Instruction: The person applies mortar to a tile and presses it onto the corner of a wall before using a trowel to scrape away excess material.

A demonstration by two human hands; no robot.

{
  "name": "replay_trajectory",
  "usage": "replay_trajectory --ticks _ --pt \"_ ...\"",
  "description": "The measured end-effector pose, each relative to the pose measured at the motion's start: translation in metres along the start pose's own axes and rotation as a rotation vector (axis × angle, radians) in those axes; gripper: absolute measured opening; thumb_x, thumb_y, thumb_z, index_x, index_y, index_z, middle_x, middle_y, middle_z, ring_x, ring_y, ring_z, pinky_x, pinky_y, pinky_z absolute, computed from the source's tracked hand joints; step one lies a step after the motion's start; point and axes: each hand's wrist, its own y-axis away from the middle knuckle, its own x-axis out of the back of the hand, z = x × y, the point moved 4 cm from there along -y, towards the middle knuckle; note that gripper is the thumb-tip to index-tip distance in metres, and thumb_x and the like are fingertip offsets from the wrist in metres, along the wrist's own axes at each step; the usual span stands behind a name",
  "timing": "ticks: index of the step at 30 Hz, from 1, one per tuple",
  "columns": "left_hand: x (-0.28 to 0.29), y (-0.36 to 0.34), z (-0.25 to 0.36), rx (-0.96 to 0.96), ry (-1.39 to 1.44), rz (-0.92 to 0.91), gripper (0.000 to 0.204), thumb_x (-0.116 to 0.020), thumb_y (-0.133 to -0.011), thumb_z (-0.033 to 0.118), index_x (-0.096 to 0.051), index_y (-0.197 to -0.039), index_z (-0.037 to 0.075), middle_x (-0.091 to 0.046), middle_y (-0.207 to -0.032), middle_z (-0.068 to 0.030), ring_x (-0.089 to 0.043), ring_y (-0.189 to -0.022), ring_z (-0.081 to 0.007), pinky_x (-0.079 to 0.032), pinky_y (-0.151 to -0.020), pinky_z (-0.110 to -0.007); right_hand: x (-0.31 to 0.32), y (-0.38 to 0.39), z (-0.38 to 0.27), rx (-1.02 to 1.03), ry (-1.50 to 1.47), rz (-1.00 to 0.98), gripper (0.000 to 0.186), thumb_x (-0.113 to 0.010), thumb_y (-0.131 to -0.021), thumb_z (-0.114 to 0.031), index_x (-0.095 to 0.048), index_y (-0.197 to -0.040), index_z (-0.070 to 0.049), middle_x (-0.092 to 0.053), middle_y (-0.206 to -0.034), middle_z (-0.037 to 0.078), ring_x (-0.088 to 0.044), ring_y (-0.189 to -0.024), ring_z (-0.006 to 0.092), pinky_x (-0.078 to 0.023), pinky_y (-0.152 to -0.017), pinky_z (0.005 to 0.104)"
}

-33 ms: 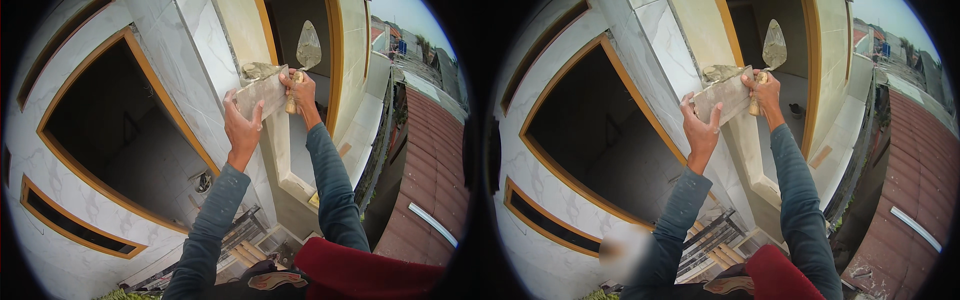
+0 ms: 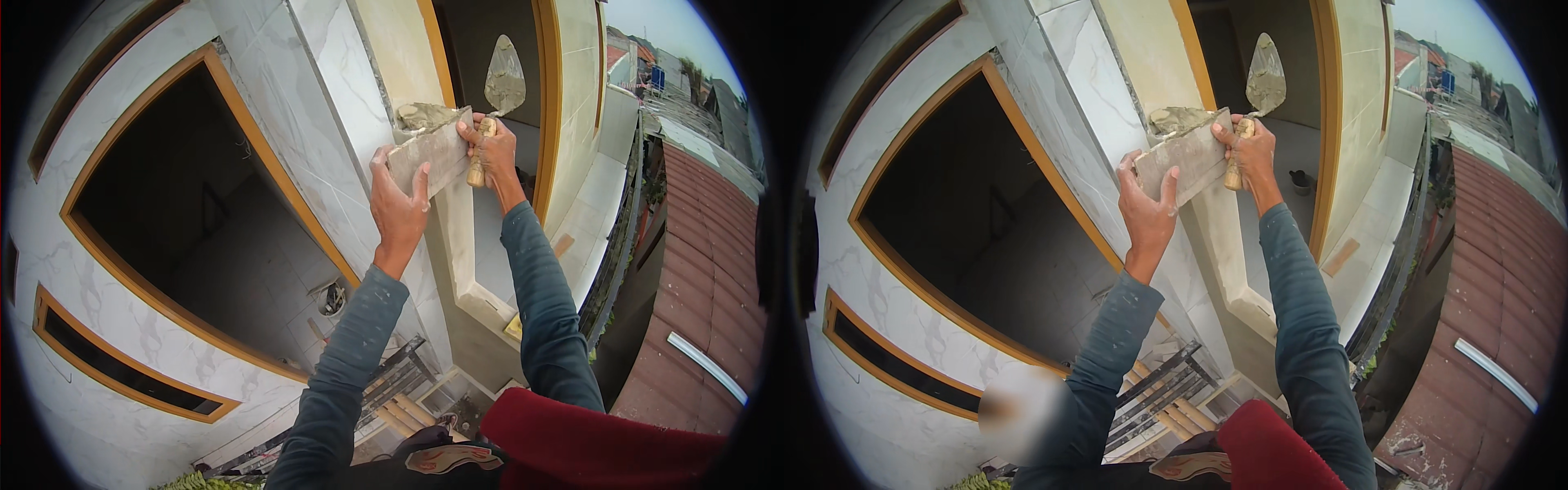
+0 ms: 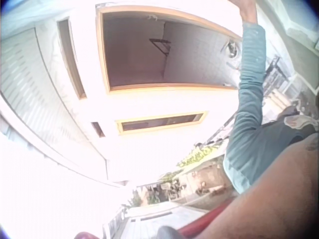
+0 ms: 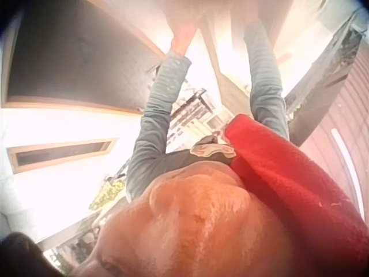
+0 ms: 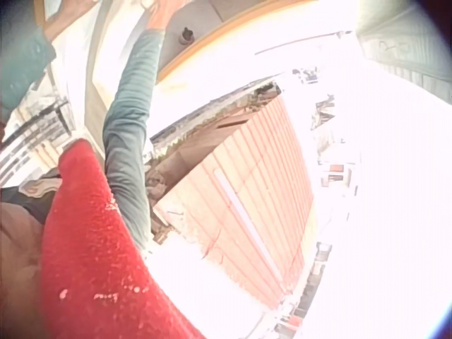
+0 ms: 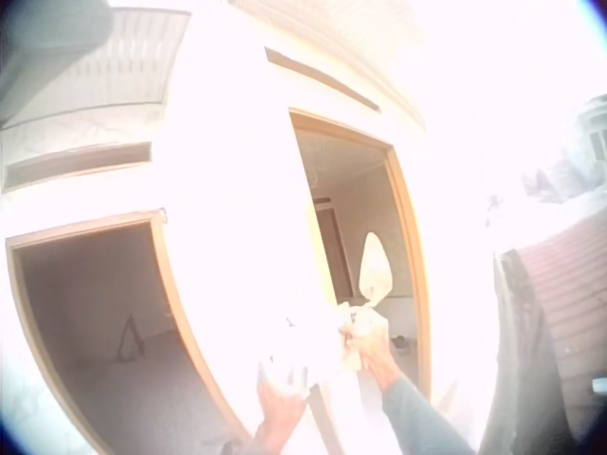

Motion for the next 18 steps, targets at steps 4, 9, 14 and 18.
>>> replay_trajectory --ticks 4,9,14,18 --pt "-0.0066 -0.0036 -0.0050 -0.003 0.040 -0.039 0.049 -0.070 -0.095 0.016 -0.046 -0.133 -0.004 -0.063 -0.119 -0.0260 -0.063 -0.112 -0.0363 -0.048 -0.098 -0.043 -0.0005 0.0014 -0.0026 0.017 0.007 0.011 0.048 -0.093 -0.076 -0.017 -0.067 -0.111 0.003 -0.067 -0.081 0.004 -0.055 -0.057 0.0077 -0.048 -0.052 0.0237" --pt "-0.0094 -0.0026 -0.0041 -0.024 0.039 -0.019 0.048 -0.069 -0.095 0.015 -0.047 -0.133 -0.004 -0.063 -0.119 -0.0258 -0.063 -0.113 -0.0357 -0.048 -0.098 -0.043 0.0008 0.0000 -0.0019 0.036 0.049 0.005 0.047 -0.092 -0.078 -0.018 -0.067 -0.111 0.004 -0.066 -0.079 0.003 -0.054 -0.056 0.0075 -0.048 -0.051 0.0239" --pt "-0.0066 -0.0021 -0.0021 0.044 0.041 0.019 0.045 -0.072 -0.094 0.014 -0.051 -0.129 -0.005 -0.064 -0.117 -0.0232 -0.064 -0.110 -0.0344 -0.048 -0.098 -0.042 -0.0033 0.0047 -0.0027 0.046 0.060 0.012 0.041 -0.088 -0.083 -0.016 -0.067 -0.113 0.003 -0.065 -0.079 0.001 -0.053 -0.056 0.0067 -0.045 -0.052 0.0225" --pt "-0.0049 -0.0021 0.0002 0.034 0.081 0.039 0.044 -0.072 -0.093 0.014 -0.053 -0.127 -0.006 -0.065 -0.115 -0.0223 -0.065 -0.108 -0.0346 -0.049 -0.096 -0.042 -0.0044 0.0062 -0.0031 0.039 0.069 0.024 0.042 -0.089 -0.083 -0.016 -0.067 -0.113 0.003 -0.064 -0.078 0.001 -0.054 -0.056 0.0070 -0.046 -0.051 0.0228"
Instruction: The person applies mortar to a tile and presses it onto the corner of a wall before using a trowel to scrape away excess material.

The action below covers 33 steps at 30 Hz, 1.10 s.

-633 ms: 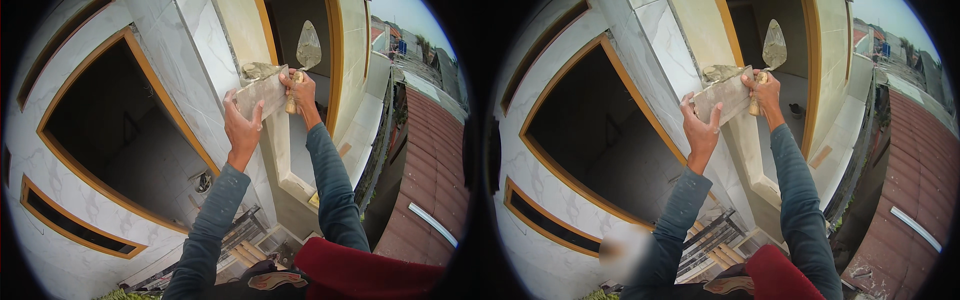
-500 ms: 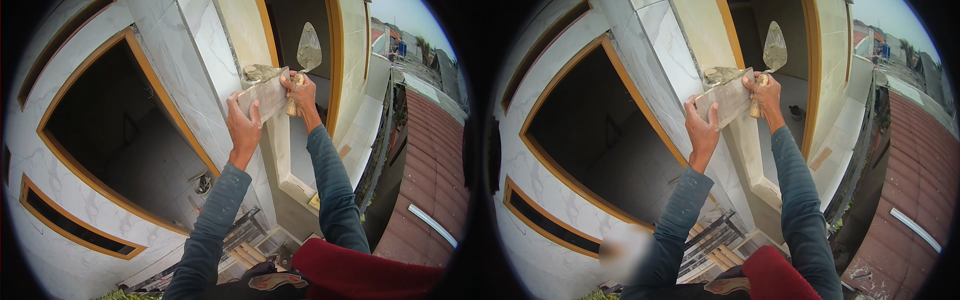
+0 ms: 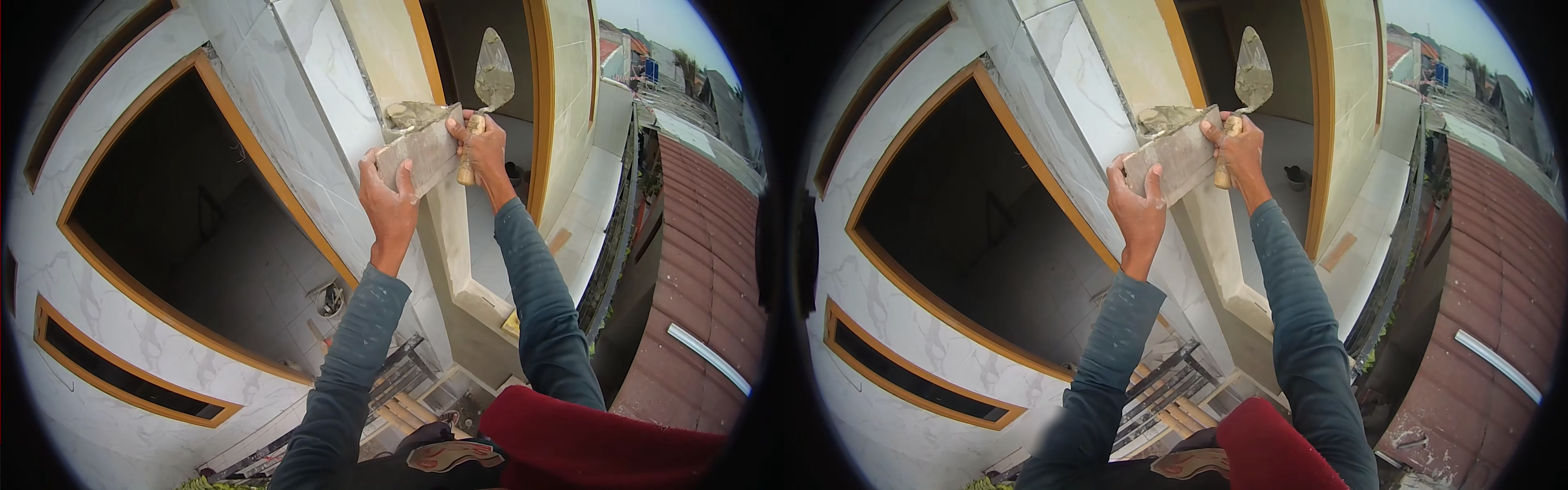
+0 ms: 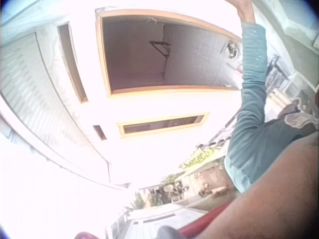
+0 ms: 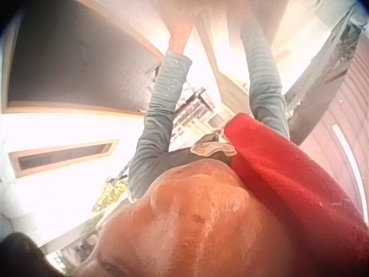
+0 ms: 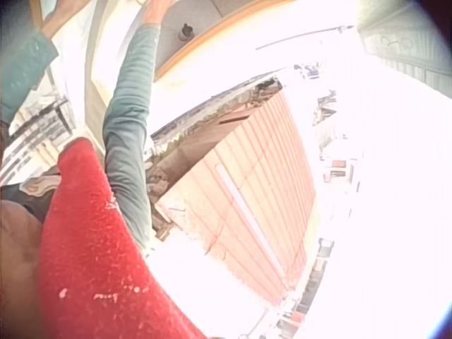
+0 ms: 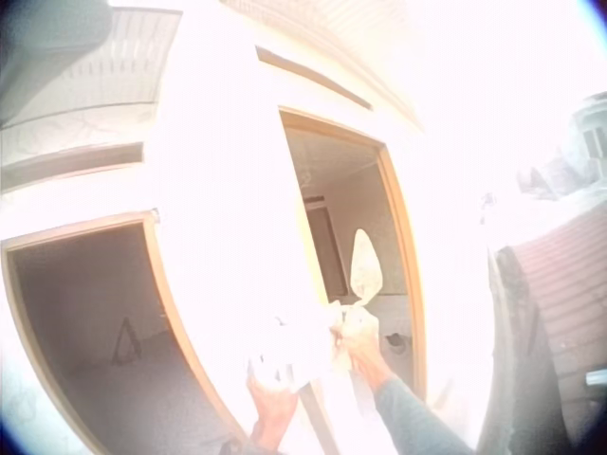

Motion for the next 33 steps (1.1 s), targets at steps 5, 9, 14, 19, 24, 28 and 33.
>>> replay_trajectory --ticks 5,9,14,19,24,28,33 --pt "0.001 0.015 0.028 -0.383 -0.470 0.249 0.043 -0.071 -0.088 0.005 -0.057 -0.128 -0.001 -0.059 -0.132 -0.0197 -0.054 -0.128 -0.0341 -0.042 -0.107 -0.043 0.001 0.000 -0.001 0.014 0.018 0.025 0.043 -0.089 -0.082 -0.017 -0.067 -0.113 0.003 -0.065 -0.079 0.002 -0.054 -0.055 0.0072 -0.046 -0.051 0.0227" --pt "-0.044 0.035 0.016 -0.570 -0.634 -0.332 0.045 -0.065 -0.088 0.002 -0.059 -0.132 -0.001 -0.049 -0.149 -0.0180 -0.041 -0.144 -0.0333 -0.033 -0.118 -0.044 0.002 -0.003 0.003 0.021 0.018 0.007 0.046 -0.090 -0.082 -0.018 -0.066 -0.114 0.004 -0.065 -0.080 0.002 -0.054 -0.055 0.0073 -0.046 -0.050 0.0228" --pt "-0.066 0.032 -0.001 -0.715 -1.100 -0.499 0.050 -0.049 -0.098 0.015 -0.054 -0.145 -0.002 -0.030 -0.167 -0.0177 -0.026 -0.155 -0.0328 -0.020 -0.128 -0.041 0.009 -0.008 -0.001 0.167 0.252 0.034 0.044 -0.084 -0.088 -0.024 -0.066 -0.116 0.005 -0.065 -0.080 0.003 -0.054 -0.056 0.0075 -0.047 -0.051 0.0240" --pt "-0.048 0.027 -0.010 -0.797 -1.222 -0.532 0.053 -0.047 -0.100 0.018 -0.051 -0.148 -0.003 -0.028 -0.168 -0.0172 -0.024 -0.156 -0.0317 -0.019 -0.128 -0.040 0.036 0.027 -0.030 0.136 0.563 -0.081 0.040 -0.058 -0.106 -0.033 -0.065 -0.118 0.004 -0.067 -0.085 0.014 -0.062 -0.070 0.0193 -0.049 -0.061 0.0331" --pt "-0.055 0.026 -0.001 -0.860 -1.220 -0.502 0.053 -0.048 -0.100 0.018 -0.052 -0.148 -0.003 -0.028 -0.168 -0.0176 -0.024 -0.156 -0.0315 -0.020 -0.127 -0.040 0.088 0.076 -0.103 0.473 0.976 -0.305 0.036 -0.054 -0.108 -0.028 -0.064 -0.117 0.005 -0.067 -0.091 0.022 -0.066 -0.079 0.0387 -0.052 -0.072 0.0434" --pt "-0.051 0.025 -0.003 -0.872 -1.253 -0.532 0.053 -0.047 -0.100 0.018 -0.051 -0.148 -0.003 -0.030 -0.167 -0.0175 -0.024 -0.156 -0.0312 -0.019 -0.127 -0.039 0.079 0.084 -0.131 0.627 1.286 -0.410 0.036 -0.059 -0.105 -0.028 -0.064 -0.118 0.006 -0.068 -0.098 0.024 -0.067 -0.082 0.0431 -0.054 -0.075 0.0466" --pt "-0.053 0.027 -0.005 -0.869 -1.252 -0.517 0.053 -0.047 -0.100 0.019 -0.051 -0.148 -0.003 -0.031 -0.167 -0.0173 -0.024 -0.156 -0.0313 -0.018 -0.127 -0.039 0.064 0.078 -0.143 0.644 1.510 -0.538 0.038 -0.060 -0.103 -0.024 -0.063 -0.121 0.009 -0.069 -0.101 0.026 -0.069 -0.084 0.0434 -0.056 -0.076 0.0490"
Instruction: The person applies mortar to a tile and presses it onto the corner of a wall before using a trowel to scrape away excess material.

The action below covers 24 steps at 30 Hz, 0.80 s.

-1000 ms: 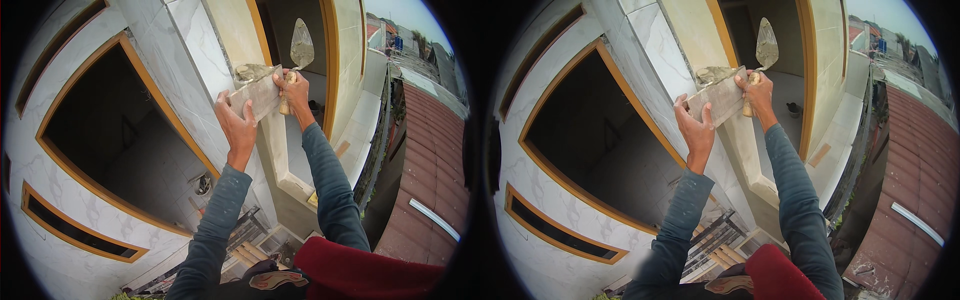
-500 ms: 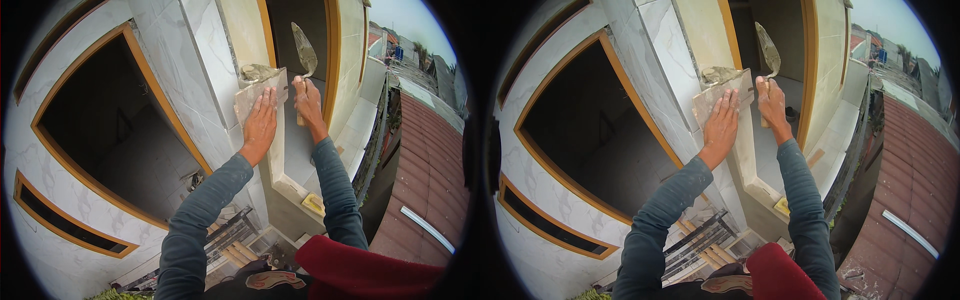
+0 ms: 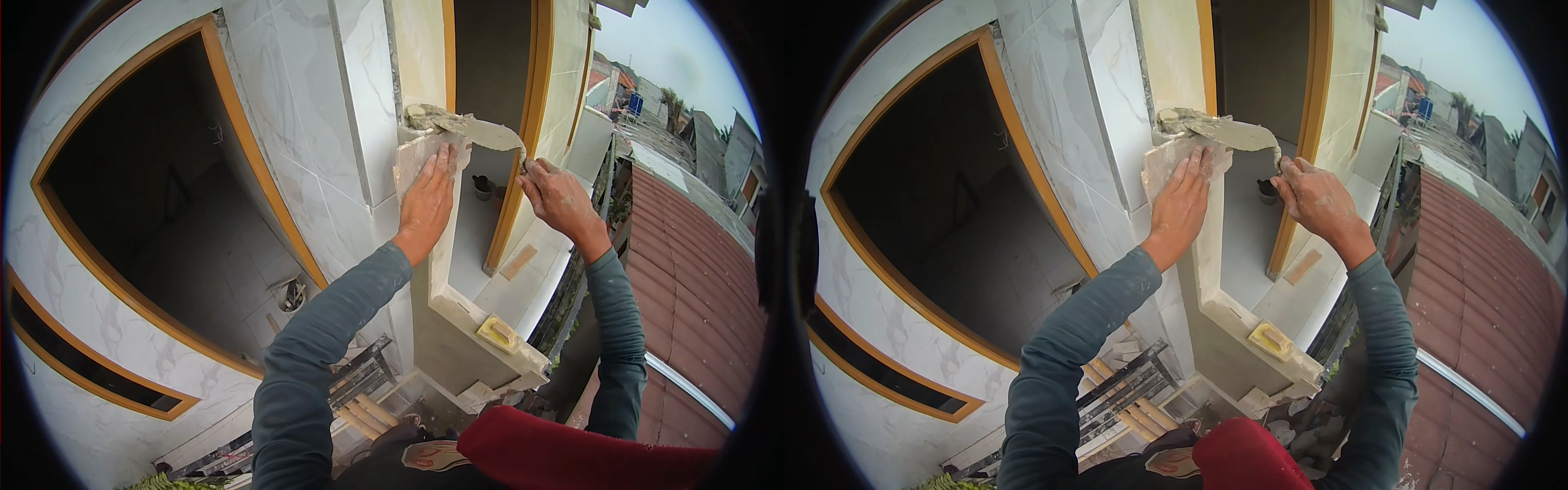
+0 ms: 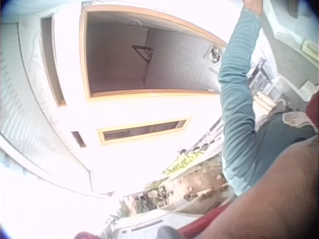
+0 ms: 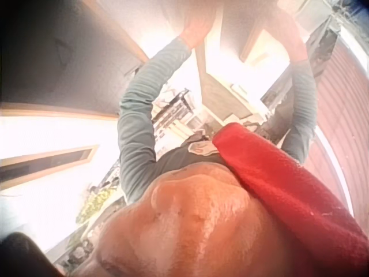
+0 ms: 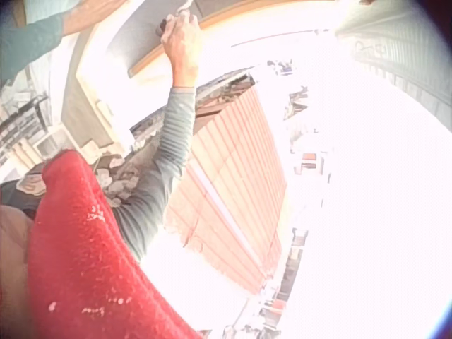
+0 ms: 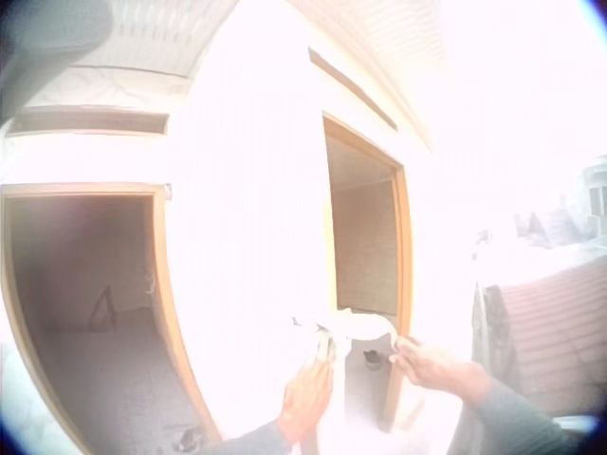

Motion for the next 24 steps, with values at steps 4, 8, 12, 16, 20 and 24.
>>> replay_trajectory --ticks 4,8,12,16,20,24 --pt "0.000 0.000 0.001 0.013 -0.001 0.004 0.054 -0.047 -0.100 0.019 -0.050 -0.149 -0.004 -0.031 -0.167 -0.0175 -0.025 -0.155 -0.0313 -0.017 -0.127 -0.039 0.005 0.003 -0.002 0.023 0.011 -0.037 0.036 -0.061 -0.102 -0.022 -0.064 -0.120 0.009 -0.069 -0.098 0.028 -0.068 -0.083 0.0445 -0.055 -0.076 0.0499" --pt "0.000 0.000 0.000 0.002 -0.022 -0.027 0.054 -0.046 -0.101 0.019 -0.049 -0.149 -0.004 -0.031 -0.167 -0.0177 -0.025 -0.155 -0.0316 -0.017 -0.128 -0.039 0.027 0.014 -0.007 -0.016 -0.050 -0.095 0.032 -0.061 -0.101 -0.020 -0.064 -0.114 0.010 -0.067 -0.094 0.029 -0.066 -0.082 0.0458 -0.053 -0.076 0.0512" --pt "0.004 -0.001 0.001 -0.014 -0.045 -0.033 0.055 -0.046 -0.101 0.019 -0.048 -0.150 -0.003 -0.030 -0.167 -0.0181 -0.024 -0.156 -0.0328 -0.016 -0.128 -0.040 0.041 0.014 0.002 -0.077 -0.088 -0.094 0.030 -0.061 -0.102 -0.020 -0.064 -0.105 0.009 -0.066 -0.090 0.029 -0.065 -0.081 0.0462 -0.052 -0.077 0.0519" --pt "0.001 -0.002 0.004 -0.029 -0.065 -0.066 0.055 -0.047 -0.100 0.019 -0.047 -0.151 -0.002 -0.027 -0.168 -0.0181 -0.023 -0.156 -0.0342 -0.016 -0.128 -0.041 0.019 -0.014 0.016 -0.044 -0.093 0.013 0.028 -0.060 -0.102 -0.021 -0.063 -0.100 0.008 -0.066 -0.088 0.027 -0.065 -0.081 0.0452 -0.052 -0.078 0.0517" --pt "-0.002 -0.003 0.003 -0.021 -0.055 -0.071 0.054 -0.047 -0.101 0.019 -0.048 -0.151 -0.002 -0.027 -0.168 -0.0178 -0.022 -0.156 -0.0342 -0.016 -0.128 -0.042 -0.008 -0.016 0.016 0.001 0.007 -0.032 0.028 -0.060 -0.102 -0.021 -0.063 -0.104 0.007 -0.067 -0.089 0.026 -0.067 -0.083 0.0442 -0.054 -0.080 0.0506" --pt "-0.005 -0.001 0.003 -0.016 -0.050 -0.031 0.052 -0.048 -0.100 0.019 -0.051 -0.149 -0.002 -0.028 -0.168 -0.0180 -0.024 -0.156 -0.0344 -0.017 -0.128 -0.041 0.001 0.000 0.012 -0.042 0.038 -0.083 0.028 -0.060 -0.101 -0.021 -0.062 -0.107 0.007 -0.068 -0.091 0.026 -0.067 -0.086 0.0445 -0.055 -0.081 0.0508"
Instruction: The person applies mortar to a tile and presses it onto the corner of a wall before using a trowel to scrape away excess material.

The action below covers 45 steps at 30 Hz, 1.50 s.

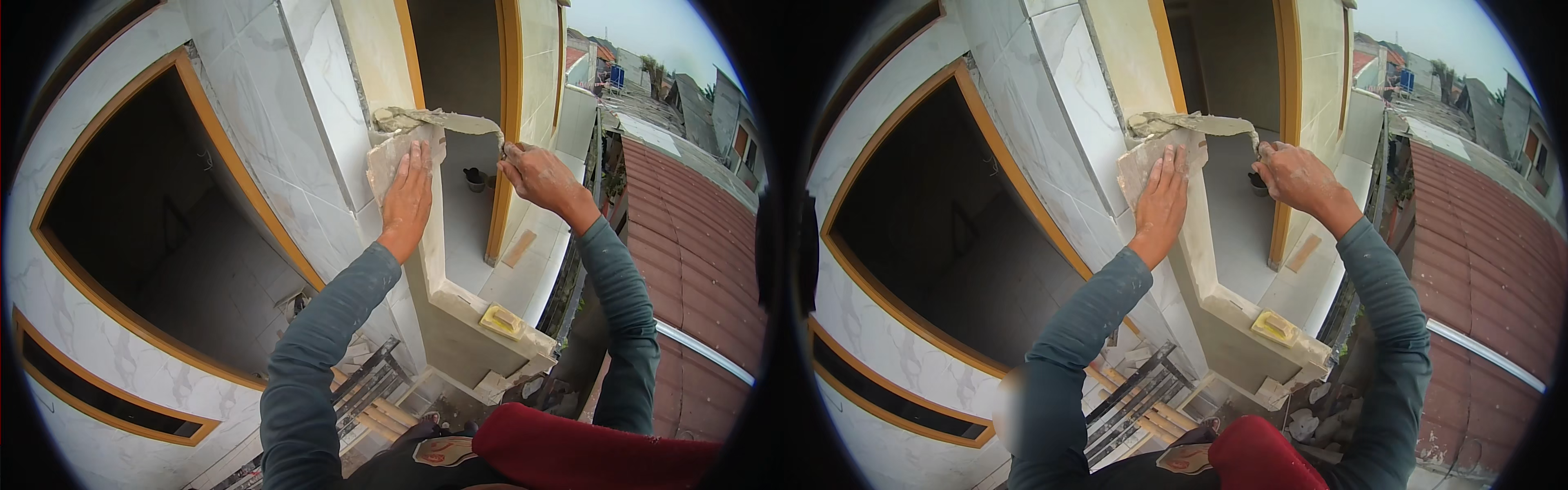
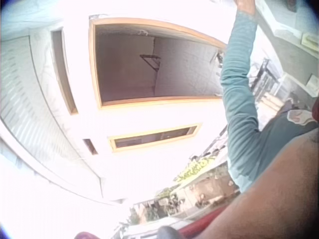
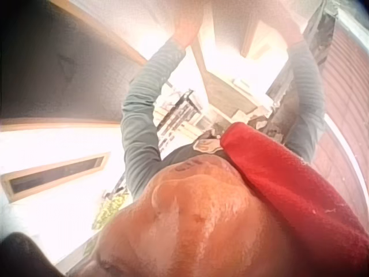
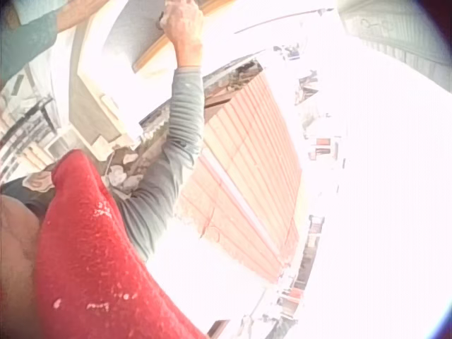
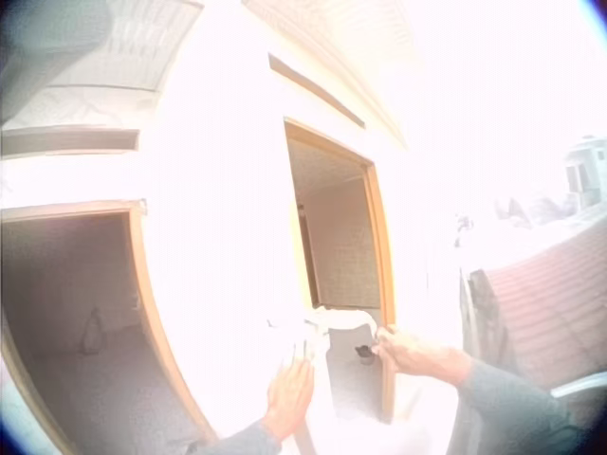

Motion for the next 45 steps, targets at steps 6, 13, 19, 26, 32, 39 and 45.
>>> replay_trajectory --ticks 6,13,19,26,32,39,45 --pt "0.005 -0.001 -0.003 -0.008 -0.018 0.038 0.048 -0.051 -0.099 0.019 -0.057 -0.142 -0.001 -0.032 -0.166 -0.0183 -0.027 -0.154 -0.0343 -0.019 -0.127 -0.041 0.037 0.013 -0.007 -0.071 -0.111 -0.051 0.029 -0.061 -0.101 -0.022 -0.064 -0.102 0.007 -0.067 -0.087 0.027 -0.066 -0.083 0.0447 -0.053 -0.077 0.0515" --pt "0.005 -0.001 -0.002 -0.007 0.004 0.029 0.051 -0.049 -0.100 0.019 -0.054 -0.146 -0.002 -0.032 -0.166 -0.0176 -0.027 -0.154 -0.0341 -0.019 -0.127 -0.041 0.016 -0.020 -0.014 0.008 -0.059 -0.045 0.026 -0.061 -0.101 -0.020 -0.063 -0.100 0.006 -0.066 -0.082 0.025 -0.067 -0.083 0.0429 -0.054 -0.078 0.0502" --pt "0.008 -0.001 -0.002 -0.014 -0.013 0.020 0.053 -0.048 -0.100 0.019 -0.051 -0.149 -0.002 -0.033 -0.166 -0.0169 -0.026 -0.154 -0.0335 -0.019 -0.127 -0.040 0.023 -0.001 -0.018 0.042 0.013 -0.033 0.026 -0.062 -0.100 -0.019 -0.062 -0.104 0.007 -0.067 -0.083 0.025 -0.068 -0.085 0.0429 -0.054 -0.079 0.0503" --pt "0.008 0.000 -0.004 -0.019 -0.057 0.007 0.054 -0.049 -0.099 0.018 -0.050 -0.149 -0.002 -0.032 -0.166 -0.0175 -0.026 -0.154 -0.0341 -0.020 -0.127 -0.040 0.035 0.002 -0.011 0.018 -0.049 0.033 0.031 -0.062 -0.100 -0.020 -0.064 -0.111 0.009 -0.067 -0.091 0.028 -0.067 -0.083 0.0450 -0.054 -0.079 0.0514" --pt "0.008 0.000 -0.004 -0.037 -0.067 -0.006 0.055 -0.049 -0.099 0.019 -0.050 -0.149 -0.002 -0.031 -0.167 -0.0175 -0.026 -0.154 -0.0339 -0.019 -0.127 -0.040 0.027 -0.014 -0.019 0.092 -0.012 0.119 0.038 -0.064 -0.099 -0.021 -0.063 -0.124 0.008 -0.069 -0.099 0.024 -0.069 -0.083 0.0413 -0.056 -0.078 0.0487" --pt "0.009 0.000 -0.005 -0.037 -0.051 0.019 0.054 -0.049 -0.099 0.020 -0.052 -0.148 -0.001 -0.033 -0.166 -0.0171 -0.026 -0.154 -0.0334 -0.019 -0.127 -0.040 0.023 -0.024 -0.019 0.197 0.099 0.100 0.032 -0.066 -0.098 -0.021 -0.064 -0.121 0.001 -0.066 -0.092 0.015 -0.068 -0.077 0.0341 -0.056 -0.070 0.0457" --pt "0.009 -0.001 -0.006 -0.022 -0.022 0.051 0.053 -0.050 -0.099 0.020 -0.053 -0.148 0.000 -0.034 -0.166 -0.0167 -0.026 -0.154 -0.0333 -0.018 -0.127 -0.041 0.013 -0.026 -0.006 0.156 0.091 0.082 0.029 -0.065 -0.098 -0.020 -0.063 -0.118 0.001 -0.066 -0.092 0.016 -0.068 -0.078 0.0358 -0.056 -0.071 0.0466"
